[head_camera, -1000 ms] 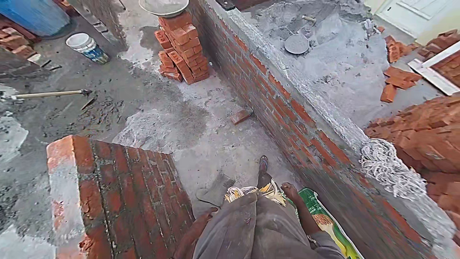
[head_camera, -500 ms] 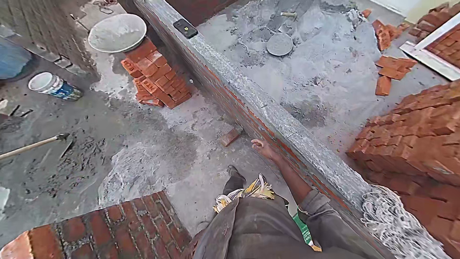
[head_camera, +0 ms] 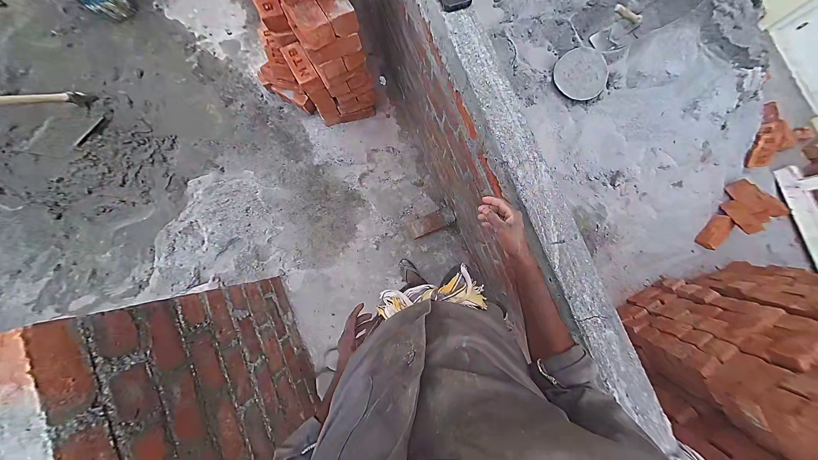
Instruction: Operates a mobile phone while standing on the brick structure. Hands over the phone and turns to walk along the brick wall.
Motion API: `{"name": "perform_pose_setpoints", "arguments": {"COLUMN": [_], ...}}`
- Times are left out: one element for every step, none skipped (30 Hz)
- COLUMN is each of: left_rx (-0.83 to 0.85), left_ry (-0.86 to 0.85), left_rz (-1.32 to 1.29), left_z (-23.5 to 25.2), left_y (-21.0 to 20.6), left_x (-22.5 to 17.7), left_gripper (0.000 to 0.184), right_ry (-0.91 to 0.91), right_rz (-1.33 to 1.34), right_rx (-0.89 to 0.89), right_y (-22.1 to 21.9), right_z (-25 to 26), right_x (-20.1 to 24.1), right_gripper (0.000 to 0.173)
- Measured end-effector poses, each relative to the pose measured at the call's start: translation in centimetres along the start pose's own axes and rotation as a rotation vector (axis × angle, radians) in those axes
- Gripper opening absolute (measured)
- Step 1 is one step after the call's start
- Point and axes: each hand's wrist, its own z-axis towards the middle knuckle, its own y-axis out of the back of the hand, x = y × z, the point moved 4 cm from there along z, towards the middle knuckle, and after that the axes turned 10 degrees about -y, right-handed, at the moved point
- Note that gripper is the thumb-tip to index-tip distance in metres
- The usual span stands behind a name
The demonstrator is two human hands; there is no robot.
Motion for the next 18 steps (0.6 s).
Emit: {"name": "perform_pose_setpoints", "arguments": {"left_rx": [-0.058, -0.111, -0.149, -0.179, -0.211, -0.232, -0.247, -0.286, -0.323, -0.349, -0.355, -0.352, -0.352, -0.377, -0.401, -0.408, -0.423, -0.435], "left_ry": [0.016, 0.044, 0.088, 0.142, 0.204, 0.245, 0.253, 0.233, 0.221, 0.229, 0.236, 0.247, 0.254, 0.207, 0.152, 0.119, 0.122, 0.162], "left_rz": [0.037, 0.07, 0.086, 0.077, 0.05, 0.032, 0.049, 0.077, 0.109, 0.129, 0.157, 0.166, 0.176, 0.22, 0.254, 0.267, 0.256, 0.23], "left_z": [0.3, 0.7, 1.0, 1.3, 1.5, 1.7, 1.7, 1.5, 1.5, 1.6, 1.7, 1.7, 1.1, 0.4, -0.1, -0.2, -0.3, -0.5], "left_y": [-0.1, -0.4, -0.6, -0.8, -1.0, -1.3, -1.8, -2.4, -2.9, -3.3, -4.0, -5.1, -6.0, -7.0, -8.1, -9.2, -10.2, -11.1], "left_x": [-0.1, -0.1, -0.4, -0.9, -1.6, -2.3, -2.5, -1.6, -0.8, -0.7, -1.1, -1.6, -1.7, -0.7, 0.5, 1.6, 1.5, 0.8], "left_gripper": [0.058, 0.059, 0.058, 0.056, 0.054, 0.054, 0.055, 0.056, 0.057, 0.057, 0.057, 0.058, 0.057, 0.059, 0.062, 0.064, 0.064, 0.062], "right_ry": [0.014, 0.037, 0.077, 0.134, 0.183, 0.219, 0.246, 0.265, 0.283, 0.297, 0.307, 0.323, 0.338, 0.366, 0.405, 0.439, 0.463, 0.476], "right_rz": [-0.005, -0.006, 0.004, 0.03, 0.052, 0.063, 0.068, 0.066, 0.069, 0.072, 0.066, 0.057, 0.047, 0.03, 0.008, -0.011, -0.02, -0.02], "right_rx": [0.006, 0.009, 0.017, 0.029, 0.04, 0.049, 0.063, 0.084, 0.108, 0.127, 0.147, 0.172, 0.204, 0.234, 0.262, 0.285, 0.306, 0.329], "right_y": [0.1, 0.3, 0.3, 0.2, 0.1, 0.0, 0.0, 0.0, -0.2, -0.3, -0.3, -0.2, 0.0, 0.2, 0.4, 0.6, 0.7, 0.8], "right_z": [0.3, 1.0, 2.4, 4.3, 6.1, 7.5, 8.8, 10.0, 11.2, 12.4, 13.6, 14.9, 15.8, 16.7, 17.8, 18.9, 19.9, 20.8], "right_x": [1.2, 2.3, 3.6, 4.7, 5.8, 6.8, 7.8, 8.9, 9.9, 11.0, 12.0, 13.0, 13.6, 14.3, 15.2, 16.1, 17.0, 17.6], "right_gripper": [0.035, 0.034, 0.034, 0.034, 0.034, 0.034, 0.033, 0.033, 0.033, 0.032, 0.032, 0.031, 0.031, 0.031, 0.032, 0.033, 0.033, 0.034]}}
